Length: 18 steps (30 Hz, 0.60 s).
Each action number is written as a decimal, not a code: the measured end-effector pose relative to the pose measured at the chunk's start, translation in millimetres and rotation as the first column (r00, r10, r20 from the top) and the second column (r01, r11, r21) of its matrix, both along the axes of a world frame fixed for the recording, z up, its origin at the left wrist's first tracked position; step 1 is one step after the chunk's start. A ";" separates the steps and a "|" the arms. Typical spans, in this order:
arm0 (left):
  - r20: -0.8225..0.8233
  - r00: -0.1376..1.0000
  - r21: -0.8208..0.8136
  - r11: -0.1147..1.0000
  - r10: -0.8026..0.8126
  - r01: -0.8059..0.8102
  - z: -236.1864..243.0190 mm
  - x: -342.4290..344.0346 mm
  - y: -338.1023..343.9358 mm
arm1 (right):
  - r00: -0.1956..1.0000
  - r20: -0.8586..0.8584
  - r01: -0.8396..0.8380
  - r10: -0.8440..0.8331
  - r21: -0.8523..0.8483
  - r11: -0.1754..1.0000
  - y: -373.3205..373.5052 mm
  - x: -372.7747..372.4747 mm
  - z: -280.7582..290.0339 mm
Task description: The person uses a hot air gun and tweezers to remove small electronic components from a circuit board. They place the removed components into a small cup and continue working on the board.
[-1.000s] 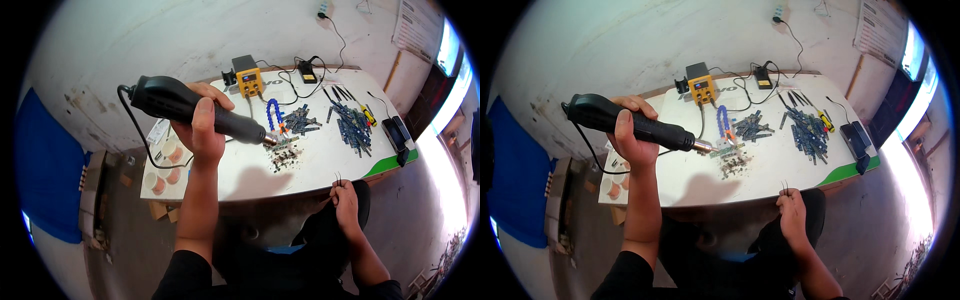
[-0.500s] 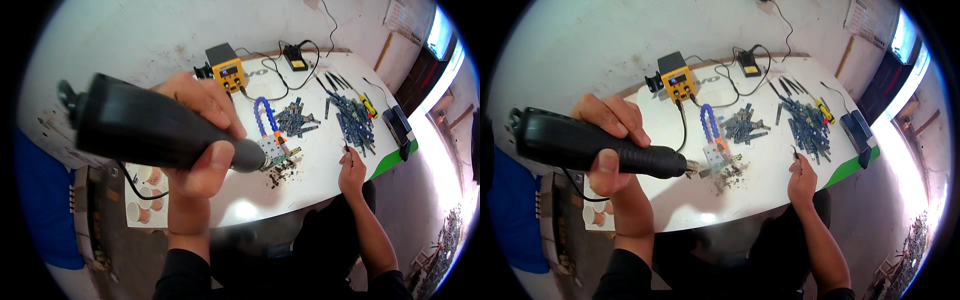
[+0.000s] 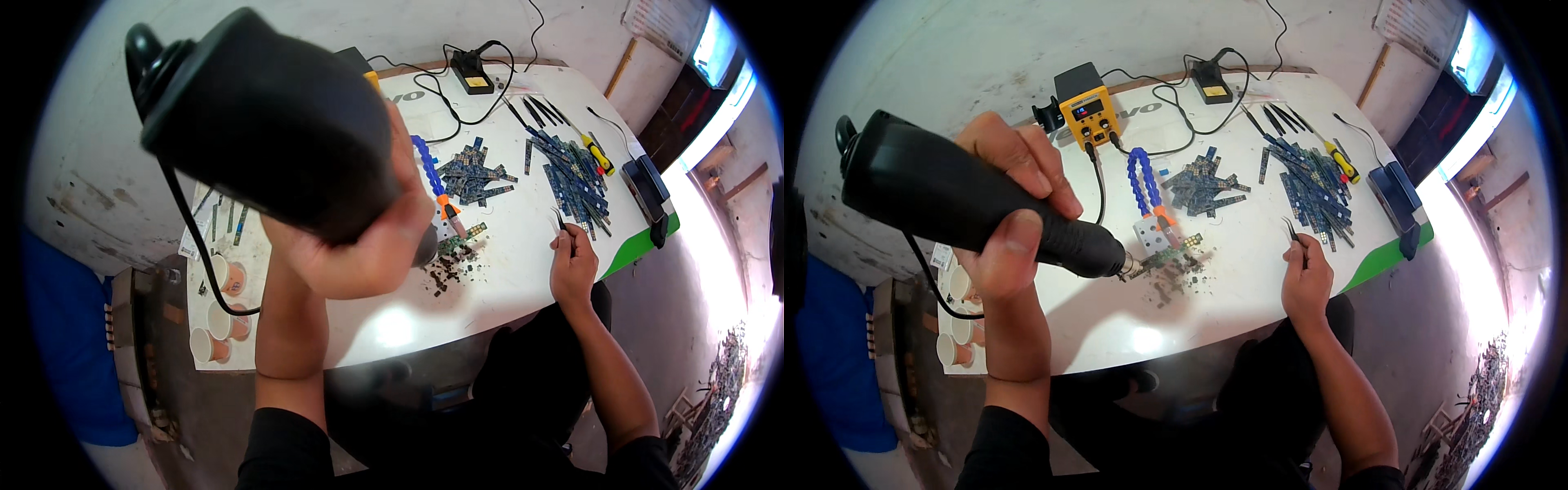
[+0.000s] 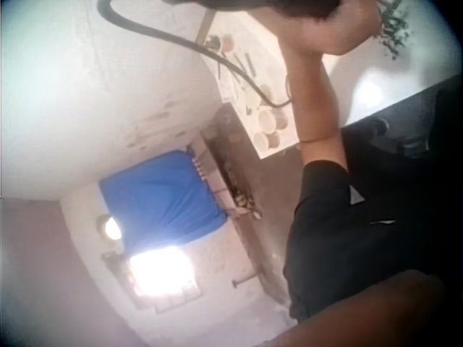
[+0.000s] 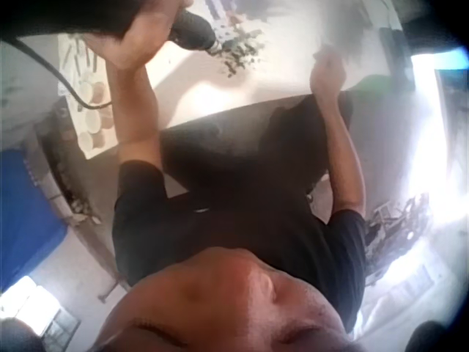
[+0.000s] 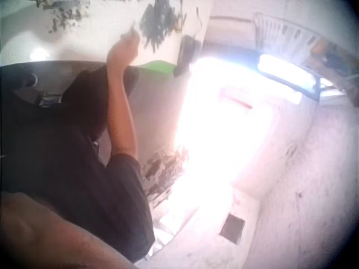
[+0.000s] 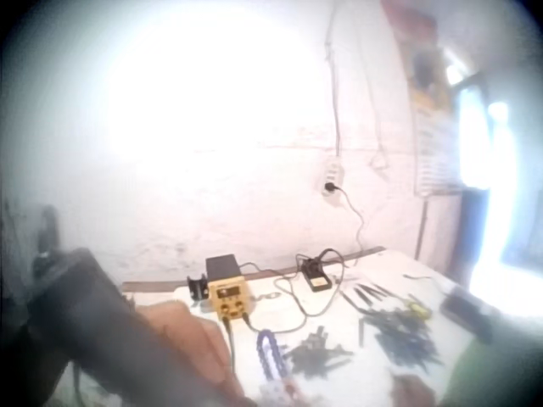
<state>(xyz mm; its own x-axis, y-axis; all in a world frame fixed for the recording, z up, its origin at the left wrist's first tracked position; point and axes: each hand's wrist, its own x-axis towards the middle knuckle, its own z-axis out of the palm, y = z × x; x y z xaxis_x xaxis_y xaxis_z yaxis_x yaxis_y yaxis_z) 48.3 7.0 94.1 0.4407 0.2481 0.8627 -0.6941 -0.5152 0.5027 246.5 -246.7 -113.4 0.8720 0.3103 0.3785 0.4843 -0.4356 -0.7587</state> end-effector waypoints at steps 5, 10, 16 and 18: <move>0.006 0.986 0.216 0.963 0.166 -0.163 -9.0 -0.3 0.4 | 0.999 0.036 0.003 -0.002 -0.042 0.999 -1.5 -1.1 2.3; 0.033 0.997 0.083 0.994 0.072 -0.075 -4.9 -1.8 -3.1 | 0.999 0.030 -0.028 0.029 -0.017 0.999 0.2 -2.7 3.2; 0.044 0.998 0.092 0.995 -0.050 0.046 -3.1 -3.2 4.4 | 1.000 0.013 -0.028 0.028 -0.002 1.000 -1.1 -2.7 -0.1; 0.042 0.996 0.082 0.994 -0.073 0.069 -2.7 -3.3 5.8 | 0.999 0.023 -0.029 0.029 0.001 1.000 -0.8 -2.8 -0.4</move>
<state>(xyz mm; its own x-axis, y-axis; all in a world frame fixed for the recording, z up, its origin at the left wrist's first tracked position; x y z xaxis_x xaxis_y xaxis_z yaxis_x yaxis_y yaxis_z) 45.0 12.8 91.4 0.4148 0.1466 0.8980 -0.7516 -0.5010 0.4290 243.7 -247.4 -113.7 0.8537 0.3347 0.3989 0.5141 -0.4201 -0.7478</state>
